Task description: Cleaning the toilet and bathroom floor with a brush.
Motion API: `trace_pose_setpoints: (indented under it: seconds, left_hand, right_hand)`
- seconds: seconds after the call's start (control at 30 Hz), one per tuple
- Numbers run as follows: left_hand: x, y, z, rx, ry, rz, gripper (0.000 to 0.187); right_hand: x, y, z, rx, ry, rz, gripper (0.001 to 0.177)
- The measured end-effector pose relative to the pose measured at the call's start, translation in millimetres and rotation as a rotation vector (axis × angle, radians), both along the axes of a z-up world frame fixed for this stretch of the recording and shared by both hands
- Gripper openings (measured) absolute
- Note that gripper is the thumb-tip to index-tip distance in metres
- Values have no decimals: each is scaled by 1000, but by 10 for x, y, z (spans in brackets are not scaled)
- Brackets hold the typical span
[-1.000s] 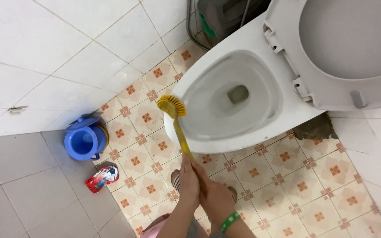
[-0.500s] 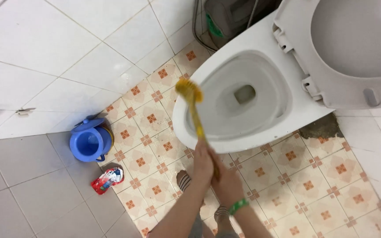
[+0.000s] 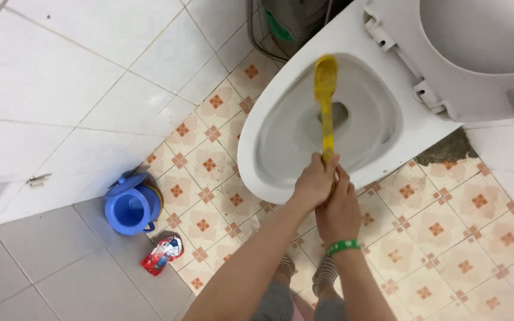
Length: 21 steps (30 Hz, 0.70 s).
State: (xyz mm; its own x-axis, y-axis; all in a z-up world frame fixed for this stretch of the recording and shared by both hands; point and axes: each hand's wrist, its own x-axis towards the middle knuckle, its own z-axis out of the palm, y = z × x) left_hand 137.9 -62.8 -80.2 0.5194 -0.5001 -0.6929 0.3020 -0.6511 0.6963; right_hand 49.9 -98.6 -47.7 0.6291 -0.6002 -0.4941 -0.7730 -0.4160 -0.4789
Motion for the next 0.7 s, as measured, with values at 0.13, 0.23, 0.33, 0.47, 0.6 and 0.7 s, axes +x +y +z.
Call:
trace_pose_setpoints:
  seconds: [0.13,0.23,0.33,0.47,0.6,0.7]
  left_hand:
    - [-230,401,406,50,33,-139,82]
    - [-171,603,798,54,117,-18,73]
    - [-226,975,748,177,126,261,61]
    - [-318,1419,840,517,54,597,47]
    - [-635,2255,400,424,-189,899,36]
    - [-687,2281,386,596,-141,905,29]
  right_hand:
    - [-222,324,-7,289,-97,-381,68]
    - [164,250,-24,518,-209,-618,63]
    - [709,308,-621,692,-308,-844,66]
    - [495,798,-372,749,-130,-655,72]
    - [115,803,-388,816,63,-536,70]
    - [560,315,-538,694,-120,-527,68]
